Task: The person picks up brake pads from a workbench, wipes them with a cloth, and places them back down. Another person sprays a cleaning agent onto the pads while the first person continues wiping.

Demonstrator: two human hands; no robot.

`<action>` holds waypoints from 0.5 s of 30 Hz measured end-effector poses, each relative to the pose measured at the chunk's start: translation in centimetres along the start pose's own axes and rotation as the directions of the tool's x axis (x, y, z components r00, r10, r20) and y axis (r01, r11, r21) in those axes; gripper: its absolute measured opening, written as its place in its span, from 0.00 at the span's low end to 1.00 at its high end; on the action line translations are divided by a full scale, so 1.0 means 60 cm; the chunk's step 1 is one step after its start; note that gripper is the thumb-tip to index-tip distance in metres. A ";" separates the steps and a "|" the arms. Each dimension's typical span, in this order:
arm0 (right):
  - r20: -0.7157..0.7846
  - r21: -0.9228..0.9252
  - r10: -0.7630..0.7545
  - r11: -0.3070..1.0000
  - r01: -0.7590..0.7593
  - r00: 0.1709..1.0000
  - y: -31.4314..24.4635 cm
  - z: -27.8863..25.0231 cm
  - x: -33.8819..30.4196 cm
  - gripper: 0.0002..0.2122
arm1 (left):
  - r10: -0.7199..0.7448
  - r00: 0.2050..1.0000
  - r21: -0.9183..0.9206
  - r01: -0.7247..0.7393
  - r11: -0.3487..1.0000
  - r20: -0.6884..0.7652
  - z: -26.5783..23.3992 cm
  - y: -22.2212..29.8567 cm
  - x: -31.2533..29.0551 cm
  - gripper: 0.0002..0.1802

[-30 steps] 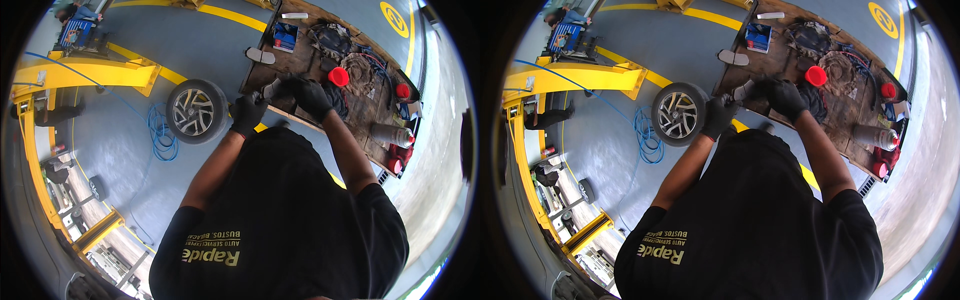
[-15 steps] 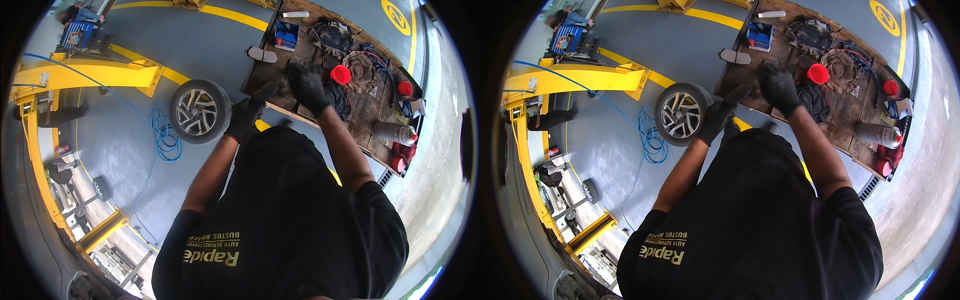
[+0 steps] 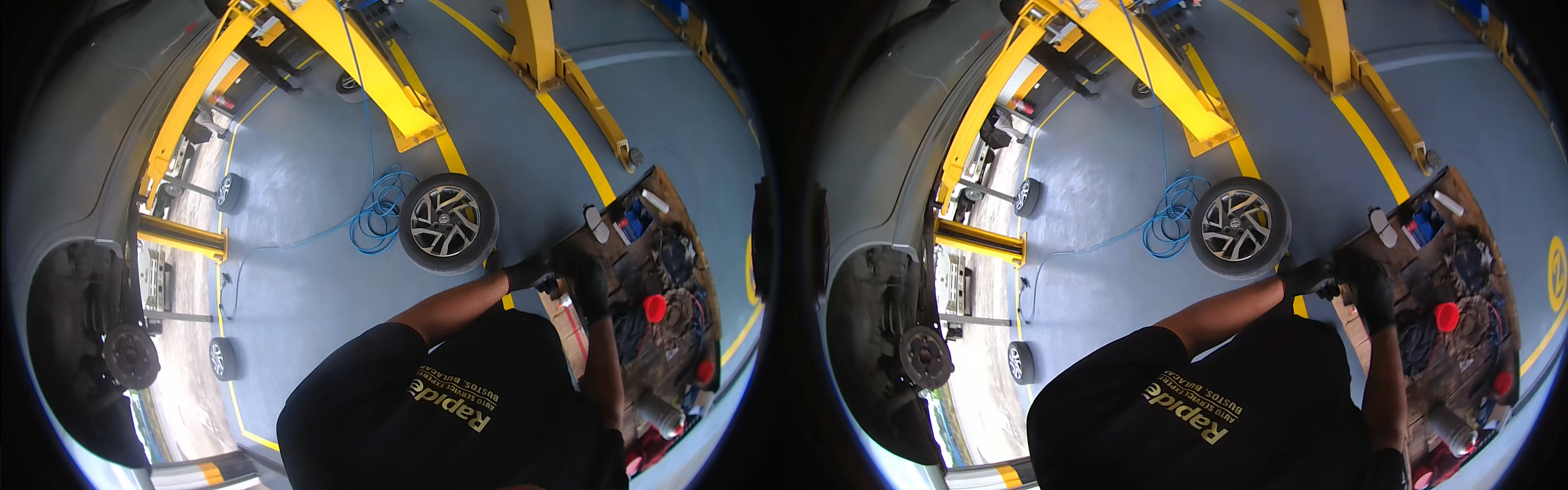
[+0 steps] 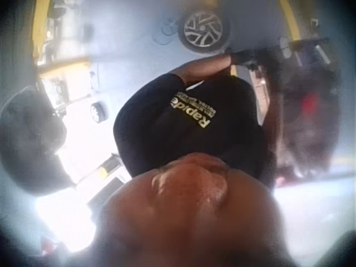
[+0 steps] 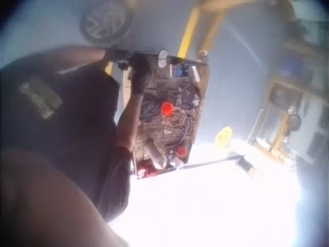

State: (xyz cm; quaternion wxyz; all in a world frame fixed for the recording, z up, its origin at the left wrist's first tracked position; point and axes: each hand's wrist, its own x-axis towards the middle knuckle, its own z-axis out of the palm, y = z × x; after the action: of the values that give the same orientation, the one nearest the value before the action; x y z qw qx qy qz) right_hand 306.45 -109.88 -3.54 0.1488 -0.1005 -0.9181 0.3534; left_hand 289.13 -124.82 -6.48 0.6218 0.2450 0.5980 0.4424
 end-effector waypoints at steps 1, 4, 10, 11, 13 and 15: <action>0.004 -0.005 0.011 1.000 -0.011 1.000 -0.001 0.001 0.008 0.19 | 0.091 0.996 0.006 -0.091 0.996 0.020 -0.004 -0.016 0.000 0.19; -0.107 -0.045 -0.124 0.992 0.119 0.987 -0.045 0.041 0.006 0.18 | 0.241 0.970 0.032 -0.242 0.970 0.043 -0.019 -0.031 -0.002 0.20; -0.096 -0.286 -0.148 0.951 0.115 0.984 -0.013 0.046 -0.001 0.15 | 0.210 0.977 -0.010 -0.210 0.978 -0.018 -0.012 -0.036 0.002 0.20; -0.153 0.102 -0.032 0.994 0.048 0.988 0.007 0.057 0.010 0.15 | 0.242 0.970 0.038 -0.241 0.970 -0.011 -0.002 0.000 0.002 0.19; -0.123 0.411 0.053 0.911 0.002 0.991 0.024 0.050 0.014 0.14 | 0.282 0.959 -0.091 -0.284 0.954 -0.033 0.014 0.018 -0.024 0.18; -0.027 0.245 -0.051 0.968 0.056 0.998 0.019 0.013 0.013 0.14 | 0.245 0.970 -0.041 -0.244 0.969 0.014 0.002 -0.025 -0.010 0.16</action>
State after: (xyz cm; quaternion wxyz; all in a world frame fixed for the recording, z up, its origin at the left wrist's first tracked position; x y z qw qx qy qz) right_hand 305.54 -109.34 -4.71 0.1789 -0.0600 -0.8681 0.4591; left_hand 289.72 -126.05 -7.37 0.5728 0.3088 0.5487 0.5248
